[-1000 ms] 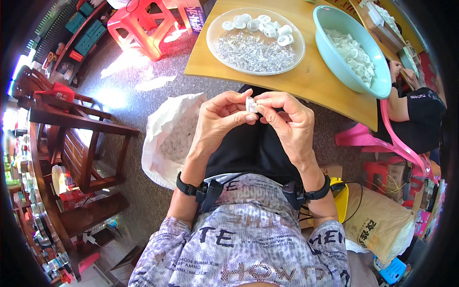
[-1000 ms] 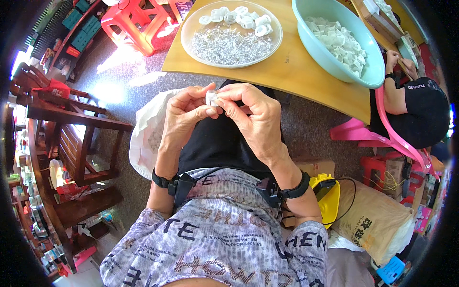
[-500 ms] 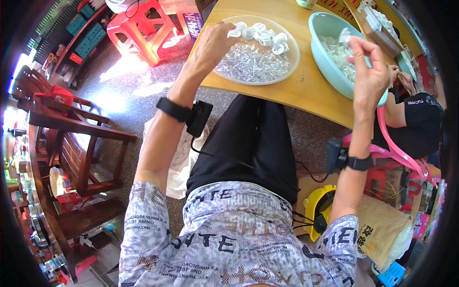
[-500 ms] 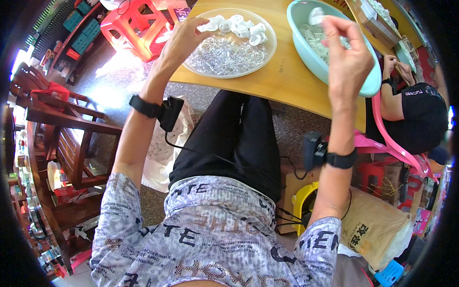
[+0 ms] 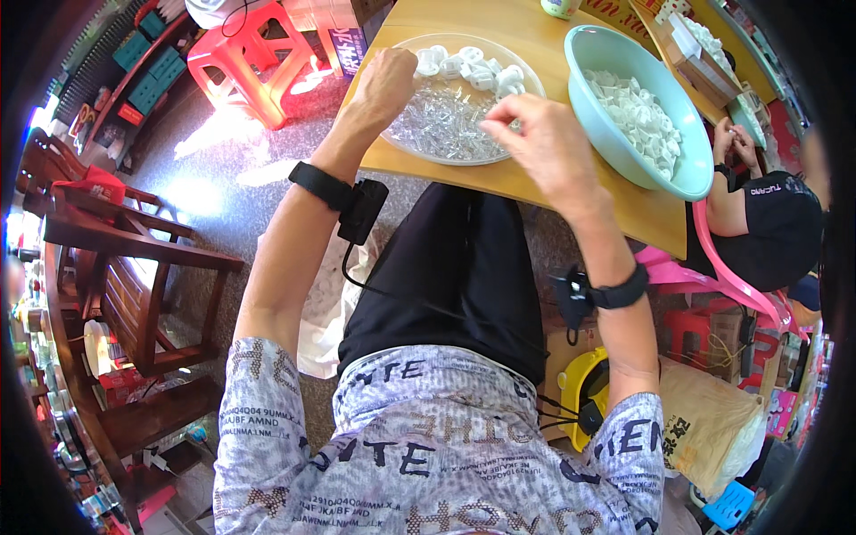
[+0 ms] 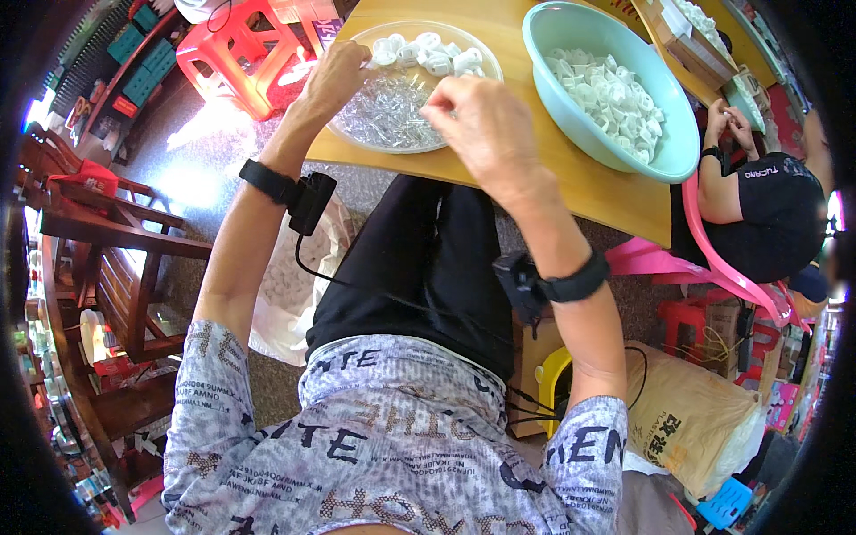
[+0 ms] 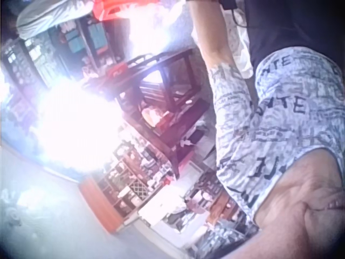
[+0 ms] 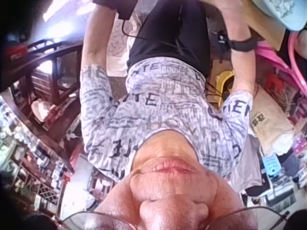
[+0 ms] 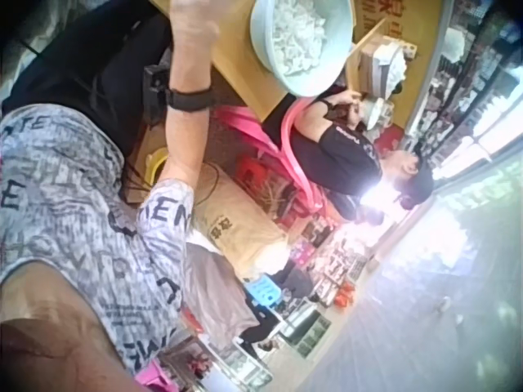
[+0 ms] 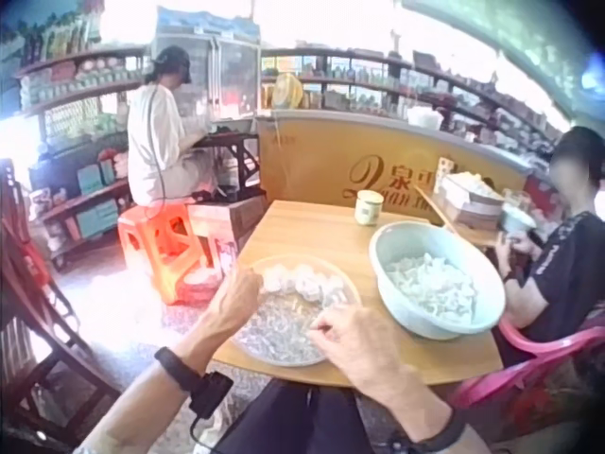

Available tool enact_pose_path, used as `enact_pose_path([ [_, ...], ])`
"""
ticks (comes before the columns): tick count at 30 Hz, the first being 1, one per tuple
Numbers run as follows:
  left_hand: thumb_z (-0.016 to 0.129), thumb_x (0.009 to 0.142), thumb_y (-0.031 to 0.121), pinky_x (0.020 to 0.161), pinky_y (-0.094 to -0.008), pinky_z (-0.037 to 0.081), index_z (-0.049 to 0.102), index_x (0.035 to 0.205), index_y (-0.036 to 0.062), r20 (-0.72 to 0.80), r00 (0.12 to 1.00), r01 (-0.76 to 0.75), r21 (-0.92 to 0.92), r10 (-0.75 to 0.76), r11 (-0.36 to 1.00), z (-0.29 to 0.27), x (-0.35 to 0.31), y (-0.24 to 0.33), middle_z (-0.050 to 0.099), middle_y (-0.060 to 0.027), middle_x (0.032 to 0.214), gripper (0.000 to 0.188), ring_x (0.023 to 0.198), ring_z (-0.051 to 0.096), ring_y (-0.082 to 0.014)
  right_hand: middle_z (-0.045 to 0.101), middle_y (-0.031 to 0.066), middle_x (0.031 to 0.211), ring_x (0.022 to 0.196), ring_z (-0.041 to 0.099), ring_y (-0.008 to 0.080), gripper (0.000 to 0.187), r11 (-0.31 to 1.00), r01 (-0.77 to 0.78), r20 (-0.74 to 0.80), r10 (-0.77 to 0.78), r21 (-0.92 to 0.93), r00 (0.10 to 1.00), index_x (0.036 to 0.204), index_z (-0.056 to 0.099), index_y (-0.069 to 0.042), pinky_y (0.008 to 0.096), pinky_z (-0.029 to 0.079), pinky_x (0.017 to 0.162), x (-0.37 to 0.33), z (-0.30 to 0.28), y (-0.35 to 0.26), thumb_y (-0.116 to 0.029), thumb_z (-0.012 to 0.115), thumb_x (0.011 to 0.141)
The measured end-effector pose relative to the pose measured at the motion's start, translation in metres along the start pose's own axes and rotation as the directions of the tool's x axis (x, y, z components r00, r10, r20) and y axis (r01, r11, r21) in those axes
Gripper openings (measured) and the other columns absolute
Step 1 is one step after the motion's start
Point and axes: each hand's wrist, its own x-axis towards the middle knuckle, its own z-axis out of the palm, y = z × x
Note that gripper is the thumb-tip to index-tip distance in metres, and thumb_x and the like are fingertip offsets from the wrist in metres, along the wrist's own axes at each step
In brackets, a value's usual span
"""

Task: Assembling small white plastic components by hand.

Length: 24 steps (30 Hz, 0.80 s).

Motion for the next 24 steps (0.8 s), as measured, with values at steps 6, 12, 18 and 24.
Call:
enact_pose_path([
  [6,0.068,0.078,0.016,0.067,-0.0347,0.051,0.068,0.098,-0.0002,0.040,0.997,0.076,-0.185,-0.070,0.980,-0.019,-0.020,0.002,0.068,-0.0189,0.084,0.026,0.074,0.067,-0.0259,0.063,0.0131,0.080,0.079,0.064,0.0303,0.017,0.988,0.041,-0.032,-0.047,-0.150,0.998,0.080,0.067,-0.004,0.0399,0.050,0.073,0.012,0.038,0.003,-0.021,0.067,0.081],
  [12,0.061,0.091,0.016,0.070,-0.0221,0.050,0.065,0.111,-0.0015,0.043,0.965,0.140,-0.917,-0.257,0.374,-0.046,-0.063,0.023,0.067,-0.0057,0.090,0.027,0.075,0.061,-0.0096,0.066,0.0153,0.080,0.077,0.065,0.0319,0.015,1.000,0.015,-0.006,-0.015,-0.019,1.000,0.075,0.068,-0.003,0.0406,0.050,0.072,0.013,0.041,0.001,-0.018,0.069,0.078],
  [18,0.062,0.091,0.015,0.068,-0.0227,0.049,0.060,0.113,-0.0017,0.110,0.946,0.099,-0.994,-0.304,-0.051,-0.052,-0.100,0.047,0.065,-0.0063,0.090,0.028,0.076,0.062,-0.0111,0.066,0.0160,0.073,0.072,0.065,0.0326,0.010,0.999,-0.010,0.052,0.012,-0.047,0.999,0.074,0.067,-0.003,0.0404,0.051,0.069,0.016,0.043,0.001,-0.013,0.068,0.076],
  [24,0.056,0.094,0.014,0.075,-0.0285,0.055,0.057,0.113,-0.0022,0.242,0.920,0.141,-0.939,-0.308,-0.315,-0.049,-0.135,0.079,0.065,-0.0107,0.096,0.025,0.089,0.067,-0.0198,0.065,0.0159,0.074,0.072,0.064,0.0323,0.013,0.999,-0.038,0.052,0.039,-0.037,0.998,0.075,0.066,-0.003,0.0397,0.050,0.068,0.018,0.042,0.004,-0.016,0.065,0.080],
])
